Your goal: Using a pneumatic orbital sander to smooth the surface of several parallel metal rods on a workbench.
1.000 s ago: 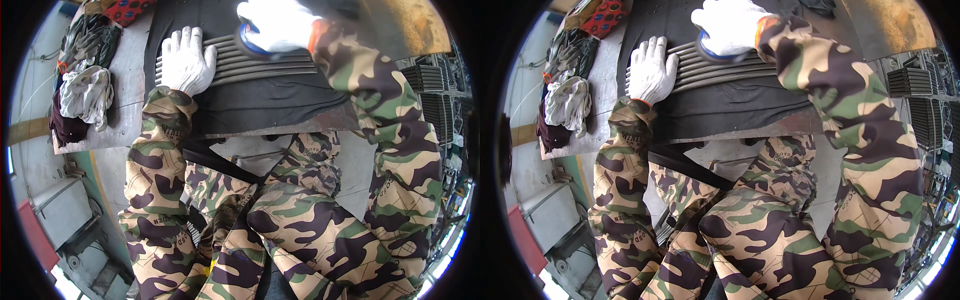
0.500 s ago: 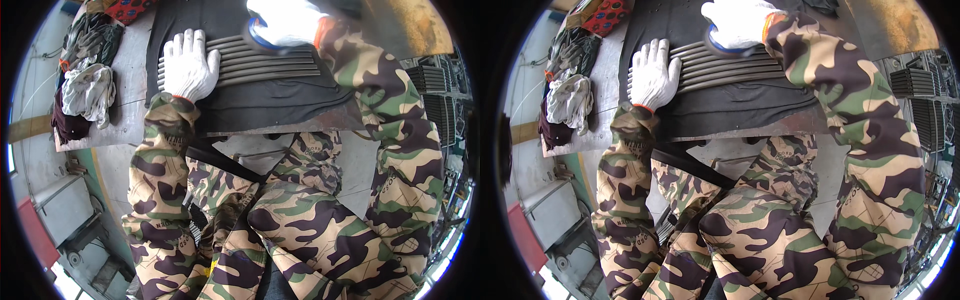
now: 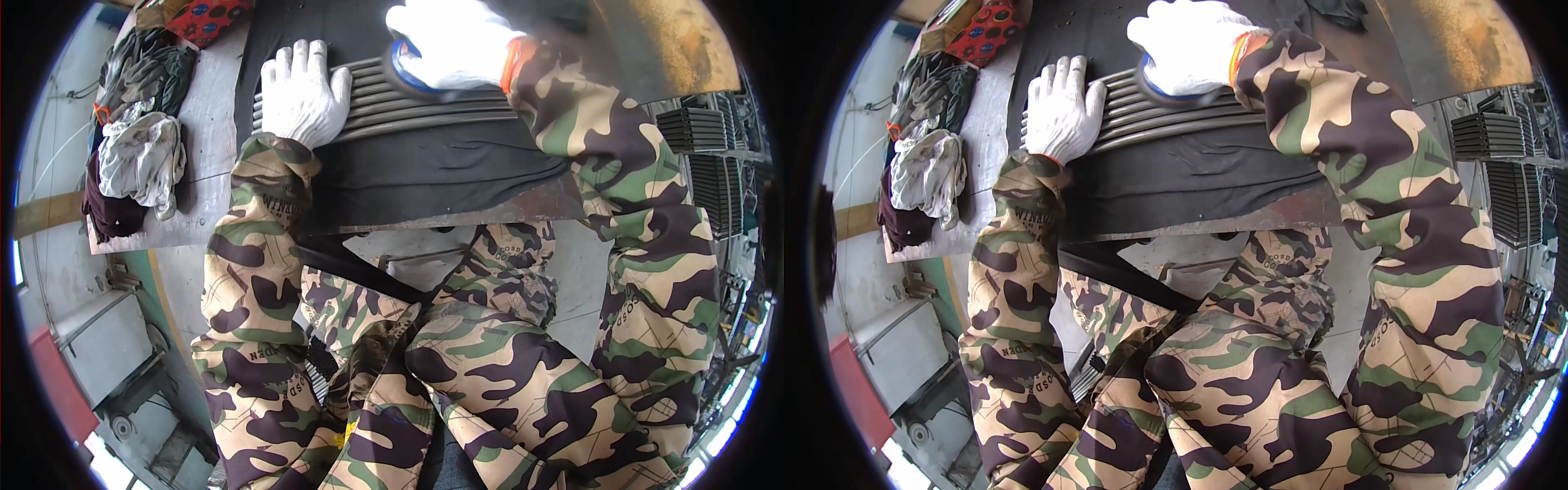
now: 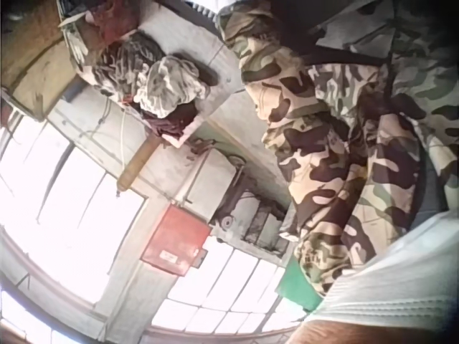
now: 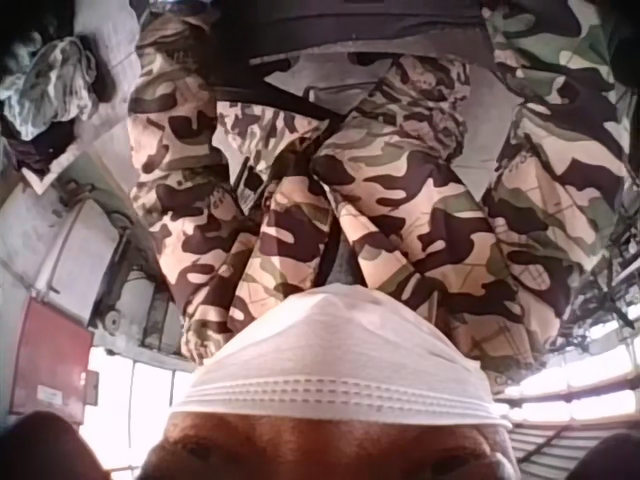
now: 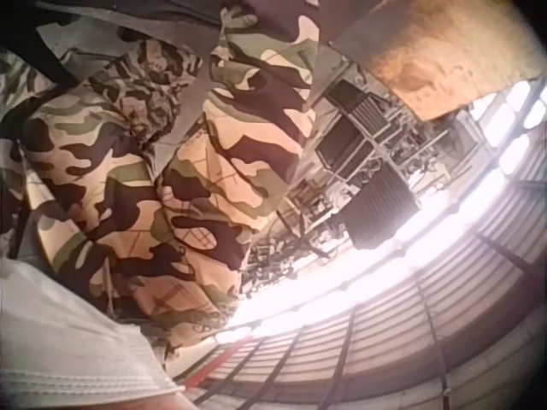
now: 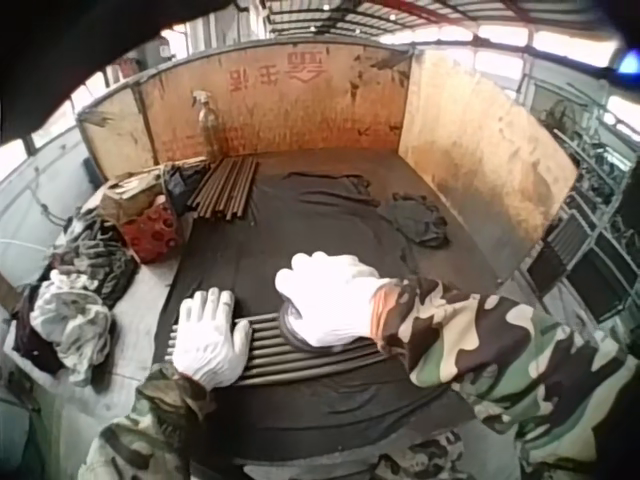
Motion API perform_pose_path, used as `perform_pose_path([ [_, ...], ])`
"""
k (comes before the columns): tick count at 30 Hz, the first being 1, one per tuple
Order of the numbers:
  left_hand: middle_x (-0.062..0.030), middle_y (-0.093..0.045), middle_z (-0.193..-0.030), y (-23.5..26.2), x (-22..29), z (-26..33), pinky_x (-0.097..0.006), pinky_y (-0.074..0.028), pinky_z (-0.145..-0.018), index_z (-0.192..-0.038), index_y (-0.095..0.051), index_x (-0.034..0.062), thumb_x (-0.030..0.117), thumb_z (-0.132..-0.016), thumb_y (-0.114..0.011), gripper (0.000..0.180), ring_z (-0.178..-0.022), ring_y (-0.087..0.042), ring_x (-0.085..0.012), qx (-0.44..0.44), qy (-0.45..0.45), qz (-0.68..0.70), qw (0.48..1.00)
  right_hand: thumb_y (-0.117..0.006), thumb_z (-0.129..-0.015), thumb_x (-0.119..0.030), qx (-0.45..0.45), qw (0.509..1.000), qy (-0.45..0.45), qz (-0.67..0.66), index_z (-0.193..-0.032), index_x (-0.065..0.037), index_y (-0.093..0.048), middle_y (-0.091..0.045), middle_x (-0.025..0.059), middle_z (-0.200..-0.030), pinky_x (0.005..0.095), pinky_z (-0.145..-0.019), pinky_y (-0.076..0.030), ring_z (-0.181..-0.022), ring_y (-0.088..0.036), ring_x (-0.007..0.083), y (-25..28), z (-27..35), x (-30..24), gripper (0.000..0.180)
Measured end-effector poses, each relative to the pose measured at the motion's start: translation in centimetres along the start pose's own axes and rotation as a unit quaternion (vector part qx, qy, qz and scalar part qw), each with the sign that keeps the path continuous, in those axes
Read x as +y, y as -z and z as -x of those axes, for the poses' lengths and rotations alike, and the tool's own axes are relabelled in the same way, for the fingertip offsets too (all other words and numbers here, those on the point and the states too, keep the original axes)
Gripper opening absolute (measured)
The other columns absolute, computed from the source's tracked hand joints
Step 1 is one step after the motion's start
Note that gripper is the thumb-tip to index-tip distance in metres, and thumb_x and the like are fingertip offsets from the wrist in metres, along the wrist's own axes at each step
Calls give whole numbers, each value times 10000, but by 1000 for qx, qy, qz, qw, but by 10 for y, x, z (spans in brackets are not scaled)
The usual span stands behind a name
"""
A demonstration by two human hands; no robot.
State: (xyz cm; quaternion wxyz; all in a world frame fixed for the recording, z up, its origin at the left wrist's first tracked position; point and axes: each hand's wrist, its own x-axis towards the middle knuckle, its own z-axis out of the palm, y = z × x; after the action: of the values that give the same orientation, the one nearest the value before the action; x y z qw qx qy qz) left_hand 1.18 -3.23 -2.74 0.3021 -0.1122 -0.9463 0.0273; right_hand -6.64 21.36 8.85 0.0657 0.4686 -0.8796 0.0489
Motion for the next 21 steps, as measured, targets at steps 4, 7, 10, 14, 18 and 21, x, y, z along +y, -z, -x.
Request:
perform_pose_path([
  [4, -239, -690, -1348, 2, -6, 0, -523, -447, -1036, -1348, -661, -38, 379, -1010, -625, 538, -1210, -616, -409, -23, 10, -9, 1000, -643, -941, -310, 9, 1000, -4, 16, -1081, -39, -685, -695, 240, -1028, 543, -806, -598, -950, -720, 437, 4, -8, -2, 308],
  [7, -268, -681, -1335, 10, 8, 11, -529, -434, -1051, -1341, -656, -55, 364, -1003, -641, 539, -1205, -609, -425, -2, -1, -4, 1000, -643, -940, -322, 4, 1000, -12, 10, -1078, -51, -684, -694, 234, -1024, 544, -819, -590, -944, -718, 437, 2, -4, 6, 307],
  [10, -289, -670, -1335, 23, 19, 19, -531, -429, -1052, -1340, -650, -73, 350, -985, -666, 552, -1198, -601, -431, -1, -4, 6, 1000, -643, -941, -328, 14, 1000, -2, 16, -1065, -55, -682, -691, 235, -1016, 546, -808, -582, -939, -715, 443, -3, -4, 12, 302],
  [14, -303, -622, -1448, 34, 24, 29, -555, -381, -1152, -1438, -600, -69, 362, -1023, -632, 599, -1321, -559, -464, -65, 31, 26, 997, -644, -939, -328, 8, 1000, -7, 9, -1060, -56, -684, -691, 242, -1014, 554, -808, -579, -945, -715, 452, 0, -4, 10, 301],
  [18, -313, -625, -1450, 34, 30, 44, -587, -372, -1168, -1428, -611, -78, 368, -1006, -654, 616, -1336, -561, -493, -44, 30, -7, 999, -640, -943, -325, 3, 1000, -8, 10, -1062, -54, -686, -695, 254, -1026, 555, -813, -580, -955, -716, 459, 0, 0, 12, 299],
  [21, -317, -612, -1481, 36, 33, 49, -596, -349, -1198, -1446, -605, -75, 375, -1012, -647, 626, -1387, -536, -508, -63, 36, -4, 997, -632, -951, -318, -11, 1000, -18, 8, -1077, -47, -691, -699, 262, -1047, 554, -824, -584, -964, -717, 459, 2, 8, 17, 305],
])
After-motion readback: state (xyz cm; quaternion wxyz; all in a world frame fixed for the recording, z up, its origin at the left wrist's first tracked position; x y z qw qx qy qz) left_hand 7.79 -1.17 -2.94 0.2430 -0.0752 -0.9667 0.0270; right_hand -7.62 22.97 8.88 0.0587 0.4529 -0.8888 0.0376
